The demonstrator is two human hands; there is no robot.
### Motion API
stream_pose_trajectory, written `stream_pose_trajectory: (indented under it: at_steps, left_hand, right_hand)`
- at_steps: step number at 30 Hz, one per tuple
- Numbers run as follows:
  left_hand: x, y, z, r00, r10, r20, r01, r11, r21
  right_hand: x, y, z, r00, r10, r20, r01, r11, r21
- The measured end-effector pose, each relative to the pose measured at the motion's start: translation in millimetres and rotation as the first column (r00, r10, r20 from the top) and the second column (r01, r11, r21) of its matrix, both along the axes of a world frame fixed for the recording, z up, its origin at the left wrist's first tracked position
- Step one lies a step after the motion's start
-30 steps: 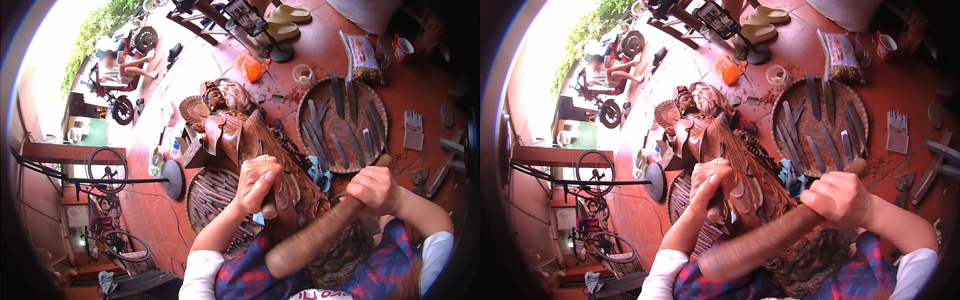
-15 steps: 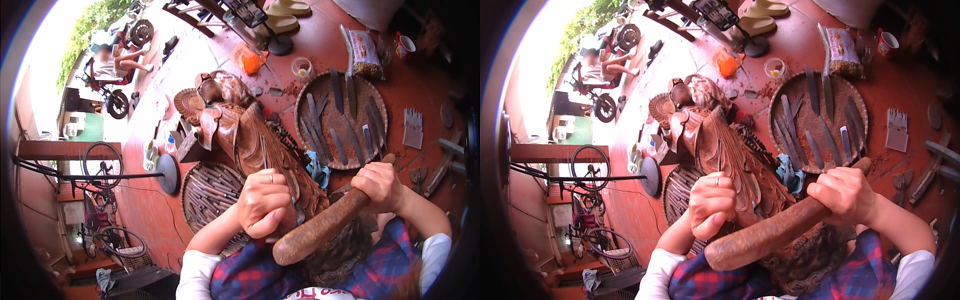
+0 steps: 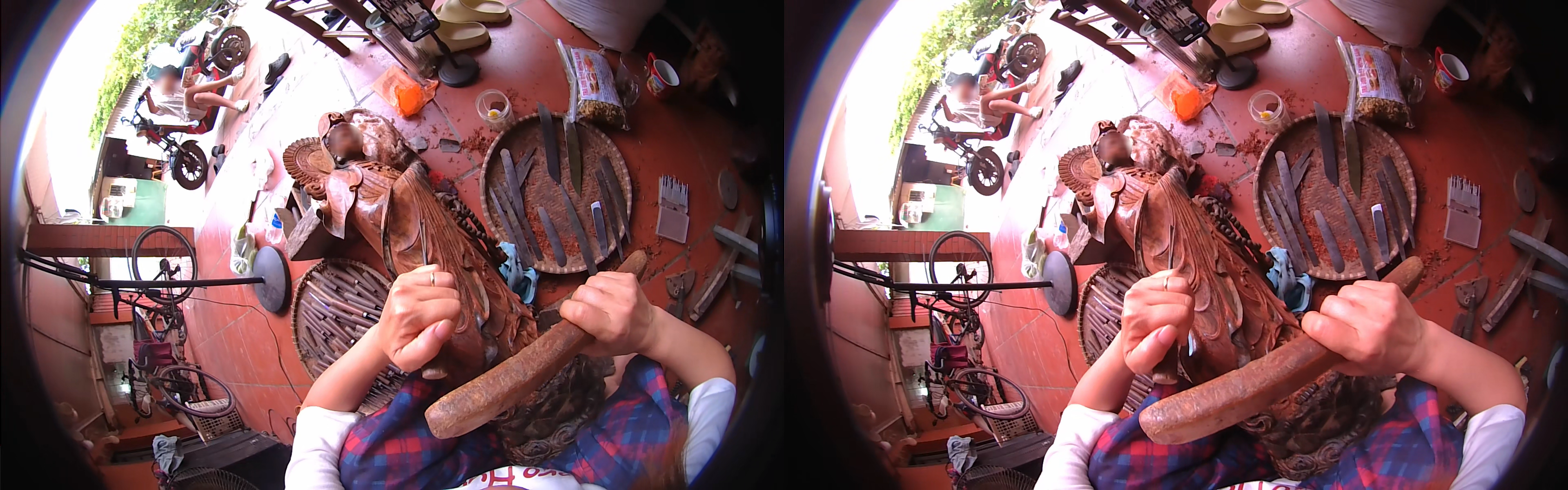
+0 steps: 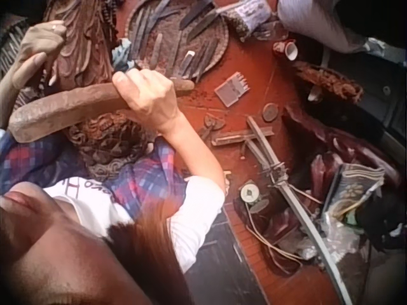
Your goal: The person sits on the floor and carves a large wooden sculpture using a chisel and a wooden mallet. They repeatedly strike the chisel to shape the wood, occasionally pause to wipe the surface with a cloth, and switch between different chisels to refine the details.
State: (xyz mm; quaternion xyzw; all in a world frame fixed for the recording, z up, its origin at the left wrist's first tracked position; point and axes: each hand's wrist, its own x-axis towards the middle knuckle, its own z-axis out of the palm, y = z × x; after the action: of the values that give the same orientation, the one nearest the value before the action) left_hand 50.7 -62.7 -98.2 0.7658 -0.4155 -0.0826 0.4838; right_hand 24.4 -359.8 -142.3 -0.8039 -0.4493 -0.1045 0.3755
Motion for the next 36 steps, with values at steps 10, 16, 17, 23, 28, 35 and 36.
stream_pose_trajectory:
  at_steps: [10, 16, 17, 23, 28, 35, 36]
  left_hand:
    - [6, 1, 3, 0.996, 0.043, -0.076, -0.043, 0.999, 0.006]
    - [12, -10, 12, 0.978, 0.137, -0.158, -0.134, 0.991, 0.031]
    - [13, -11, 14, 0.973, 0.153, -0.173, -0.148, 0.988, 0.040]
    - [14, -14, 14, 0.964, 0.194, -0.180, -0.188, 0.981, 0.050]
    - [23, -14, 19, 0.942, 0.214, -0.258, -0.211, 0.977, 0.041]
    - [27, -17, 23, 0.938, 0.224, -0.265, -0.223, 0.974, 0.035]
    - [27, -19, 23, 0.931, 0.241, -0.274, -0.238, 0.970, 0.045]
  right_hand:
    - [0, 0, 3, 1.000, 0.024, -0.002, -0.024, 1.000, -0.014]
    - [-3, 2, 5, 0.998, -0.025, 0.064, 0.020, 0.998, 0.065]
    - [-1, 1, 4, 0.995, -0.055, 0.078, 0.051, 0.997, 0.058]
    - [3, -5, 1, 0.993, -0.106, 0.049, 0.104, 0.994, 0.025]
    - [4, -4, 2, 0.985, -0.170, 0.025, 0.170, 0.985, -0.006]
    - [5, -4, -3, 0.980, -0.200, 0.000, 0.200, 0.980, 0.019]
    - [5, -4, -3, 0.983, -0.183, 0.009, 0.182, 0.983, 0.035]
